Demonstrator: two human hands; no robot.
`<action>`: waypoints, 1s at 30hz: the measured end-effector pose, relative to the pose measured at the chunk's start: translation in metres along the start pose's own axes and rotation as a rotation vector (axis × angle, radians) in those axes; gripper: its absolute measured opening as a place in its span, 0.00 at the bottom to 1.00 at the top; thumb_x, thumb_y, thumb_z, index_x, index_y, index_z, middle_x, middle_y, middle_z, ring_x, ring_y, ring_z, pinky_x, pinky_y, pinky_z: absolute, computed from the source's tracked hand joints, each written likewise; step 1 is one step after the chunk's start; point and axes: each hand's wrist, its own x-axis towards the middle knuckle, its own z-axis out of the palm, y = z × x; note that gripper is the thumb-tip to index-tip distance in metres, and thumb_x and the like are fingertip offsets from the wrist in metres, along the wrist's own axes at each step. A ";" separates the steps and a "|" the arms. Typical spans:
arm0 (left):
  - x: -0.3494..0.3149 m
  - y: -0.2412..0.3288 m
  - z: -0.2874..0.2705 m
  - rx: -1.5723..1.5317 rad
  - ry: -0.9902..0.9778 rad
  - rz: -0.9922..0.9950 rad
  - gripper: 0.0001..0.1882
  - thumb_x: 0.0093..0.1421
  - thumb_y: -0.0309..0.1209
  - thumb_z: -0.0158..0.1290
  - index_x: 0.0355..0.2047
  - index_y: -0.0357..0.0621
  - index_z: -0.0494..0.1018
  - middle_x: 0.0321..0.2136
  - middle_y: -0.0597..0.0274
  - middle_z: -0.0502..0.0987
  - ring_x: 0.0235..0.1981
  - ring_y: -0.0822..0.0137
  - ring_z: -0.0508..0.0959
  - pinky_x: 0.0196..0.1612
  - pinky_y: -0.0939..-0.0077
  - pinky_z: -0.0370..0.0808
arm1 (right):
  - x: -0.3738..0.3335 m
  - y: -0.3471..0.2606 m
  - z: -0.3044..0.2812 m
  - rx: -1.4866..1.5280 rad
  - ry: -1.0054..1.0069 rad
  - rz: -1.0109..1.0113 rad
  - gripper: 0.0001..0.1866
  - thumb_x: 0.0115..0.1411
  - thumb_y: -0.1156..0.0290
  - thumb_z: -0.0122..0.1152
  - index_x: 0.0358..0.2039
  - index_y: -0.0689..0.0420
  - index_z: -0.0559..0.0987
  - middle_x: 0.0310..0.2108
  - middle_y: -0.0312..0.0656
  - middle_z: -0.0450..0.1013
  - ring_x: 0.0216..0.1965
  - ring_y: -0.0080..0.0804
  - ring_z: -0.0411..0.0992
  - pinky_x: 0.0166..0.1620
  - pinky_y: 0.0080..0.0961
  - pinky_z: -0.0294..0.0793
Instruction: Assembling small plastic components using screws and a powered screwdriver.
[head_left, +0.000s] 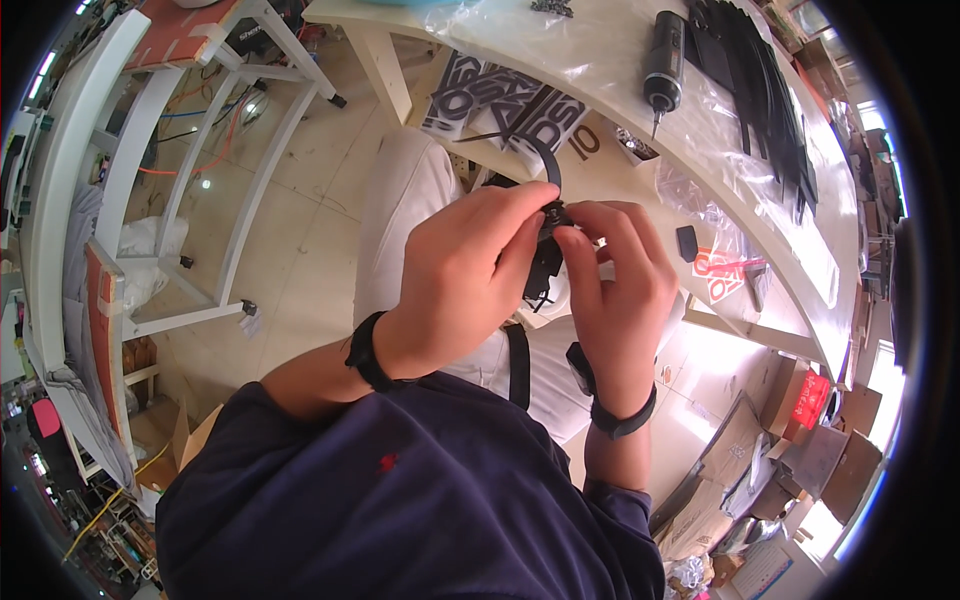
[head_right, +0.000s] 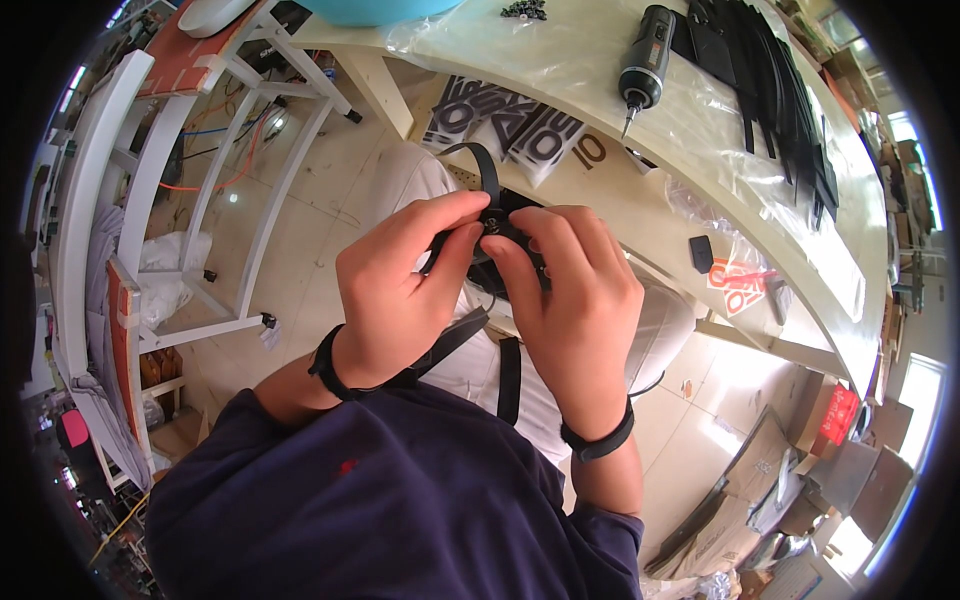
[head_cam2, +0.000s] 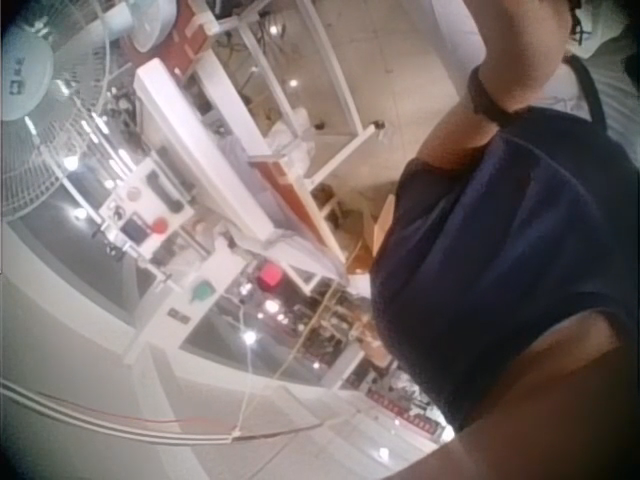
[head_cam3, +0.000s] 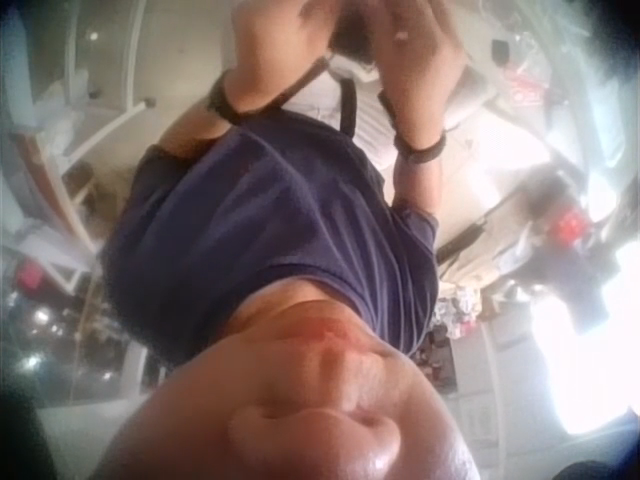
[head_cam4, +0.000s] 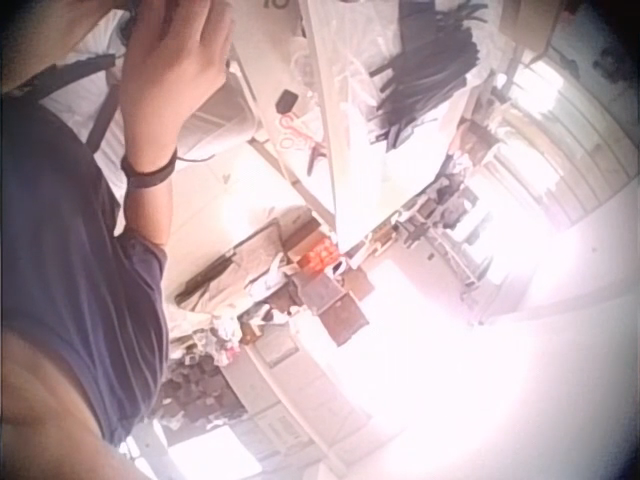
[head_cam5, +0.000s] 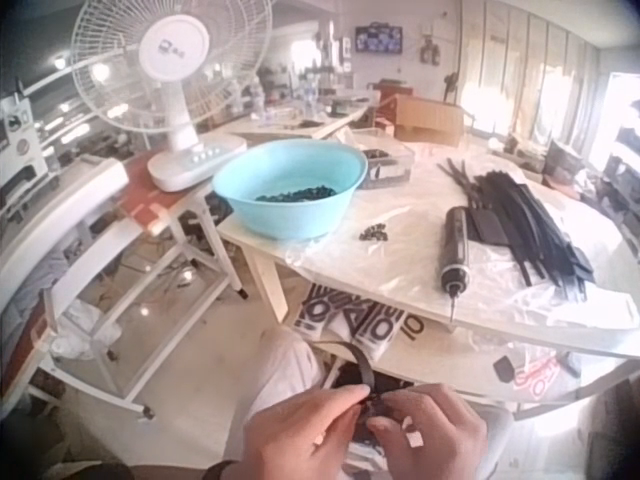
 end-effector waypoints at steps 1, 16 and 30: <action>0.001 -0.001 0.000 0.007 -0.001 -0.019 0.12 0.56 0.13 0.58 0.41 0.35 0.79 0.33 0.53 0.82 0.30 0.65 0.83 0.33 0.75 0.78 | 0.001 0.001 -0.001 -0.002 0.000 0.000 0.08 0.53 0.77 0.70 0.34 0.57 0.80 0.31 0.38 0.76 0.29 0.36 0.75 0.32 0.30 0.74; 0.003 -0.024 0.004 -0.378 -0.242 -0.364 0.12 0.61 0.15 0.52 0.43 0.34 0.80 0.35 0.60 0.81 0.36 0.75 0.78 0.38 0.82 0.72 | 0.034 0.022 -0.024 -0.069 0.116 -0.003 0.04 0.58 0.75 0.66 0.32 0.59 0.79 0.30 0.39 0.76 0.27 0.32 0.76 0.28 0.26 0.72; 0.006 -0.031 0.004 -0.717 -0.185 -0.650 0.14 0.60 0.14 0.54 0.47 0.31 0.78 0.40 0.59 0.81 0.41 0.73 0.80 0.47 0.81 0.75 | 0.062 0.018 -0.027 0.098 -0.229 -0.134 0.08 0.57 0.78 0.63 0.39 0.58 0.80 0.31 0.41 0.75 0.32 0.34 0.76 0.31 0.26 0.75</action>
